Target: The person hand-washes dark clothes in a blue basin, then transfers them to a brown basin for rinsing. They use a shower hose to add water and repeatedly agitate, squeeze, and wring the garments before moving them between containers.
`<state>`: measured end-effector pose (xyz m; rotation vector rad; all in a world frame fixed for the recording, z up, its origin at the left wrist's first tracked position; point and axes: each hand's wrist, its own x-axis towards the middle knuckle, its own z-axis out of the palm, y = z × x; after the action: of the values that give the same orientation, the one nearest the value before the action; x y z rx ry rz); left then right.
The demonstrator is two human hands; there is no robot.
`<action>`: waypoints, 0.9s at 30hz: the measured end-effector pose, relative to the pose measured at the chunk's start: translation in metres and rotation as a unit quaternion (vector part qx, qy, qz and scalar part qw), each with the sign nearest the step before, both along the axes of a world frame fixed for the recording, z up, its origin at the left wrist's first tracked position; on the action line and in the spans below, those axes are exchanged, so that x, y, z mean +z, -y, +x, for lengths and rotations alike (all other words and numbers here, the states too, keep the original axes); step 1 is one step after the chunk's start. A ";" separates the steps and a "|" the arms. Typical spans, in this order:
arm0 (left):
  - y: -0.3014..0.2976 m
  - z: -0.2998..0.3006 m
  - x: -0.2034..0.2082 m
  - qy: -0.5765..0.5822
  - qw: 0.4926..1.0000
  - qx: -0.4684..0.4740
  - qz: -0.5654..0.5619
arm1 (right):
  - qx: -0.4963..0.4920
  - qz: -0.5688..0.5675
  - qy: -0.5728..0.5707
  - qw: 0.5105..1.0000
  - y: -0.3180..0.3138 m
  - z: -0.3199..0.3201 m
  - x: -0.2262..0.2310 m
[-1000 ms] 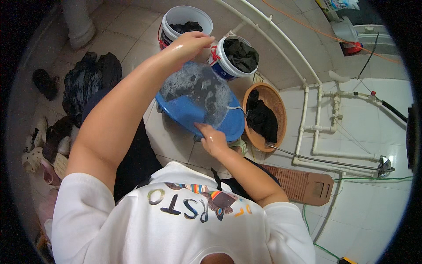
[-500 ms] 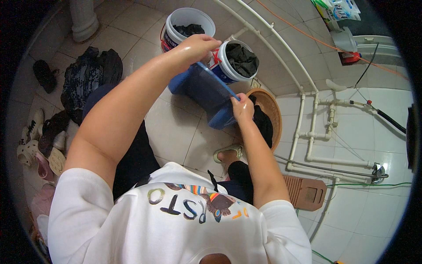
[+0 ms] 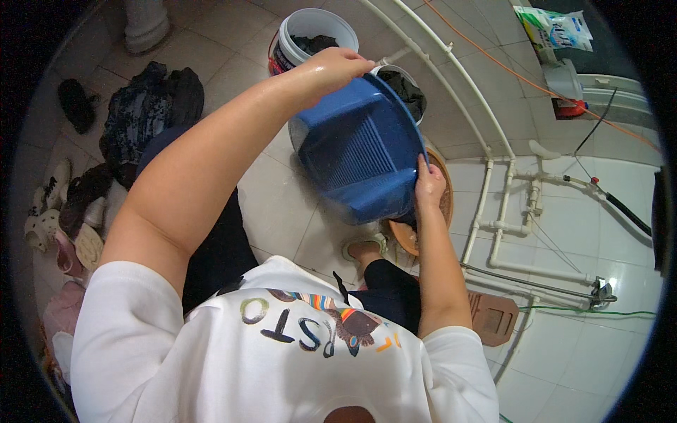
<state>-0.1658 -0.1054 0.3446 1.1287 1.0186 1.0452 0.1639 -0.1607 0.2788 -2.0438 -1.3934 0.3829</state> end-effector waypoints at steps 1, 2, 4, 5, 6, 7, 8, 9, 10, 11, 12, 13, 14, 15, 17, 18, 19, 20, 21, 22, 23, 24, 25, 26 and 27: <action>-0.001 0.000 -0.002 0.000 1.000 -0.007 -0.003 | -0.019 -0.007 -0.029 0.999 -0.002 0.009 0.001; -0.002 0.000 -0.002 0.008 1.000 -0.008 -0.004 | -0.040 -0.003 -0.058 0.998 -0.001 0.019 0.000; -0.001 0.001 -0.002 0.022 1.000 -0.010 -0.009 | -0.046 0.012 -0.142 0.989 0.007 0.025 -0.001; -0.003 0.002 -0.005 0.024 1.000 -0.005 -0.008 | -0.050 0.020 -0.184 0.981 0.012 0.027 -0.001; -0.006 0.003 -0.011 0.025 1.000 -0.002 -0.007 | -0.056 0.021 -0.237 0.970 0.019 0.022 0.003; -0.006 0.004 -0.013 0.024 1.000 0.002 -0.005 | -0.068 0.020 -0.256 0.964 0.025 0.015 0.006; -0.005 0.004 -0.014 0.019 1.000 0.007 -0.010 | -0.080 0.018 -0.275 0.958 0.031 0.009 0.008; -0.002 0.004 -0.012 0.016 1.000 0.010 -0.014 | -0.094 0.018 -0.291 0.952 0.035 0.007 0.010; -0.001 0.004 -0.010 0.014 1.000 0.013 -0.017 | -0.089 0.021 -0.295 0.951 0.037 0.011 0.008; -0.001 0.005 -0.010 0.009 1.000 0.011 -0.016 | -0.084 0.023 -0.299 0.950 0.039 0.016 0.002; -0.001 0.006 -0.011 0.005 1.000 0.008 -0.015 | -0.079 0.025 -0.301 0.950 0.042 0.018 0.001; -0.002 0.008 -0.012 0.002 1.000 0.005 -0.015 | -0.068 0.031 -0.320 0.944 0.046 0.019 0.001; -0.003 0.010 -0.014 -0.012 0.999 0.015 -0.031 | -0.057 0.037 -0.339 0.938 0.051 0.018 0.001; -0.004 0.011 -0.016 -0.028 0.998 0.027 -0.046 | -0.044 0.042 -0.360 0.931 0.056 0.013 0.000; -0.008 0.012 -0.025 -0.021 0.992 0.061 -0.112 | -0.022 0.048 -0.343 0.938 0.067 0.006 0.003; -0.007 0.011 -0.025 0.003 0.984 0.081 -0.160 | -0.008 0.041 -0.299 0.953 0.073 0.005 0.005; -0.006 0.011 -0.024 0.025 0.973 0.101 -0.208 | 0.006 0.034 -0.254 0.967 0.079 0.006 0.006; -0.001 0.011 -0.024 0.152 0.954 0.098 -0.240 | 0.025 0.037 -0.161 0.986 0.084 0.016 -0.003; 0.004 0.008 -0.021 0.157 0.939 0.112 -0.284 | 0.043 0.046 -0.135 0.989 0.090 0.010 0.000; 0.007 0.006 -0.020 0.159 0.923 0.126 -0.328 | 0.060 0.054 -0.110 0.991 0.099 -0.001 0.008; 0.010 0.006 -0.017 0.160 0.906 0.117 -0.373 | 0.077 0.062 -0.085 0.991 0.105 -0.008 0.010; 0.012 0.009 -0.014 0.163 0.887 0.102 -0.419 | 0.149 0.110 -0.057 0.981 0.110 0.002 0.006; 0.007 0.007 -0.023 0.108 0.891 0.079 -0.433 | 0.162 0.117 -0.049 0.979 0.113 0.003 0.008; -0.003 0.003 -0.045 0.053 0.892 0.055 -0.446 | 0.176 0.125 -0.040 0.976 0.115 0.002 0.012; -0.011 0.001 -0.066 -0.003 0.890 0.030 -0.456 | 0.187 0.133 -0.031 0.973 0.118 0.003 0.016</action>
<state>-0.1644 -0.0940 0.2790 0.3207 1.3435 0.4770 0.1666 -0.2784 0.2951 -1.5430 -1.6944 0.3895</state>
